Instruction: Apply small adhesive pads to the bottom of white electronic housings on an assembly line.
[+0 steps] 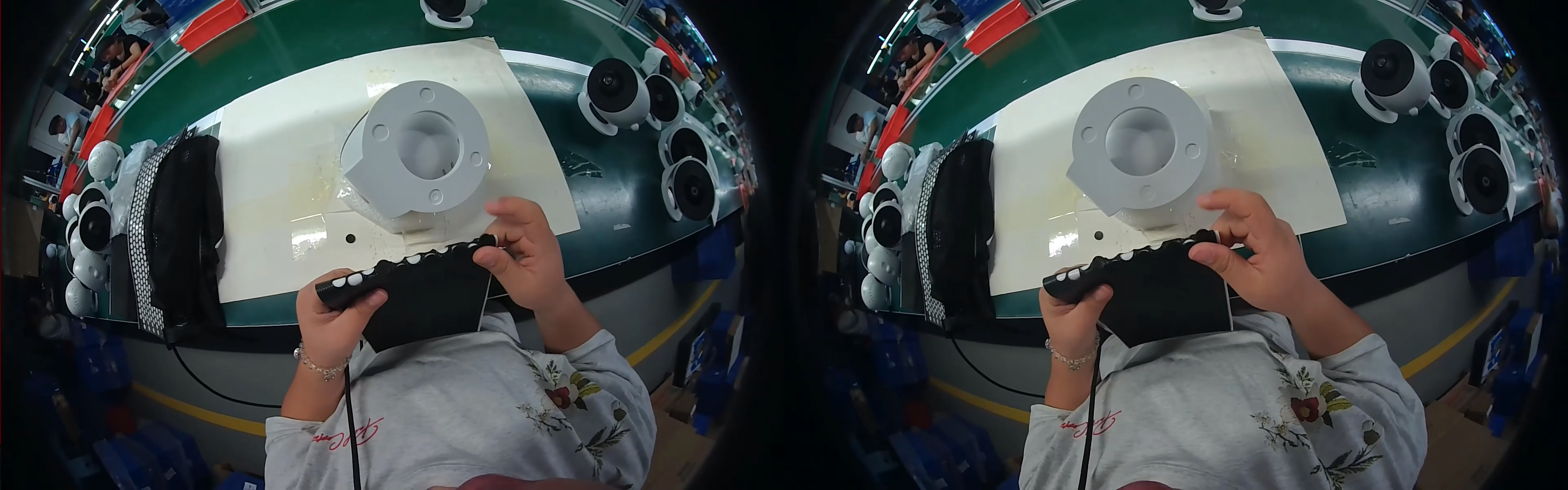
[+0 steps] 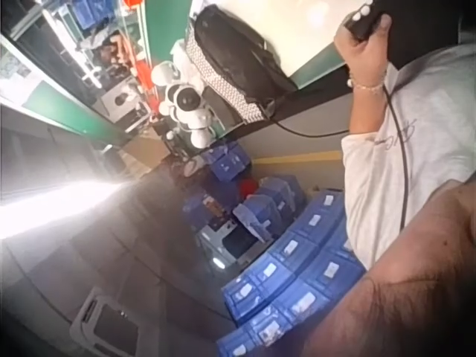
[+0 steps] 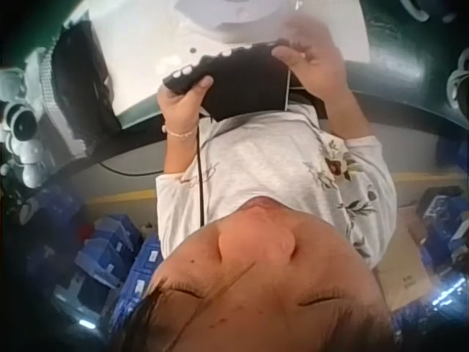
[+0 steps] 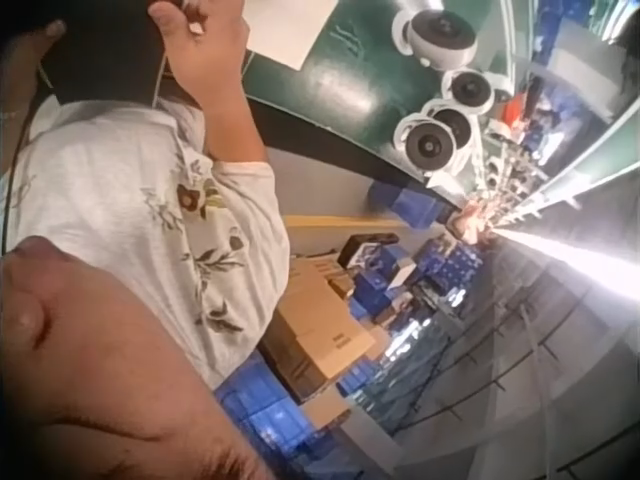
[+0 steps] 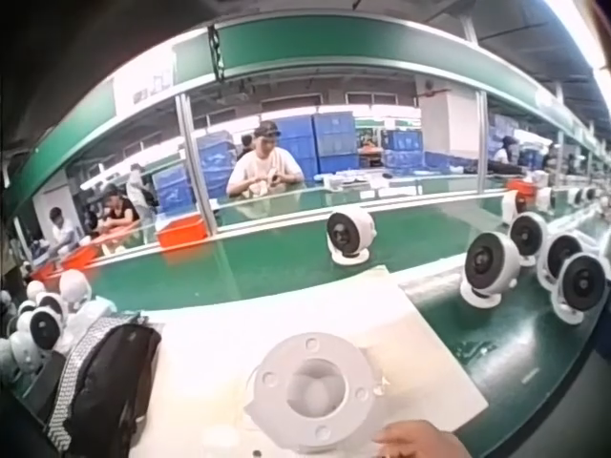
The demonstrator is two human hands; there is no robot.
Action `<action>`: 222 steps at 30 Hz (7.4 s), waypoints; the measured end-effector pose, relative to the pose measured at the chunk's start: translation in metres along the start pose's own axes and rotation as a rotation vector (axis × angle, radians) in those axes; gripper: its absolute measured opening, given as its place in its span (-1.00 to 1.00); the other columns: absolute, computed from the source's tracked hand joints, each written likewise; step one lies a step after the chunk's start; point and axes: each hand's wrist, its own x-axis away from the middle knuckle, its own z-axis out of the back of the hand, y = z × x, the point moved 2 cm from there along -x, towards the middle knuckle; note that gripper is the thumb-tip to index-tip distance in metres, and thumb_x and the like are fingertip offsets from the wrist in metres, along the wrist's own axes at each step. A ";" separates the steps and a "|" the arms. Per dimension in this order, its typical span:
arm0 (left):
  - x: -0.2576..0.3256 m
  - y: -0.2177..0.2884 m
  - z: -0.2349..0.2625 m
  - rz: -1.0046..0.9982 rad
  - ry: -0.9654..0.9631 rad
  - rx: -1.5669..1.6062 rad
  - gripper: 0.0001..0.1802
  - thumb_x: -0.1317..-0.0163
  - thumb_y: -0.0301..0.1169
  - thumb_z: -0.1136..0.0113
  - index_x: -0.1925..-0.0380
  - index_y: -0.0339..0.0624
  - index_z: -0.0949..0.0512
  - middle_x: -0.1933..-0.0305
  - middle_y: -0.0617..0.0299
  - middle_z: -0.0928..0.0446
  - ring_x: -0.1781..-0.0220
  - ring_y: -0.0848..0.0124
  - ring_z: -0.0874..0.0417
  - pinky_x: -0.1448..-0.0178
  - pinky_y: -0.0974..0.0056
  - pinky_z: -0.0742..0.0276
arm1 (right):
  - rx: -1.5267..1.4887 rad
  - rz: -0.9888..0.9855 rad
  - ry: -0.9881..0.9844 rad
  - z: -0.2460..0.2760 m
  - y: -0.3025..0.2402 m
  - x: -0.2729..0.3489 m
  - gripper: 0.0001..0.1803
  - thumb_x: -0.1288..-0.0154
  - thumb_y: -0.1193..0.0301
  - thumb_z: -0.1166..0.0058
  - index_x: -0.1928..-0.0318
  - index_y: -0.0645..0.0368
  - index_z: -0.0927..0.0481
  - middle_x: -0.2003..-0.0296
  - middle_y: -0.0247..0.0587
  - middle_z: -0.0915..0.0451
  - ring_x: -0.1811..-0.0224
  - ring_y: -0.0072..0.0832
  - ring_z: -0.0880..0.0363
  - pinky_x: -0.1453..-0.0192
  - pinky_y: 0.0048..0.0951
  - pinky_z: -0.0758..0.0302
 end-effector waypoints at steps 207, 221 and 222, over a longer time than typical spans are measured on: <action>-0.034 0.005 -0.018 -0.572 -0.387 -0.480 -0.71 0.34 -0.66 -0.19 0.45 -0.27 -0.57 -0.03 0.04 -0.44 0.21 0.28 -0.60 0.27 0.36 -0.51 | 1.489 -0.043 0.188 0.131 0.088 -0.159 -0.37 -0.25 0.08 0.17 -0.25 0.08 -0.09 -0.25 -0.07 -0.11 -0.33 -0.25 0.01 -0.32 -0.11 0.10; -0.034 0.010 -0.029 -0.540 -0.294 -0.489 -0.84 0.25 -0.59 -0.29 0.60 -0.28 -0.49 0.33 0.08 -0.58 0.42 0.31 -0.59 0.37 0.34 -0.48 | 1.199 0.364 0.520 0.144 -0.028 -0.062 -0.73 -0.20 0.41 -0.03 0.08 0.19 -0.48 0.29 -0.22 -0.52 0.40 -0.47 -0.47 0.34 -0.54 -0.38; -0.034 0.010 -0.029 -0.559 -0.315 -0.491 -0.84 0.25 -0.58 -0.30 0.61 -0.28 -0.49 0.35 0.09 -0.59 0.45 0.30 -0.59 0.39 0.34 -0.47 | 1.188 0.367 0.507 0.126 -0.042 -0.066 -0.73 -0.20 0.41 -0.03 0.08 0.19 -0.48 0.29 -0.22 -0.52 0.40 -0.47 -0.47 0.34 -0.54 -0.38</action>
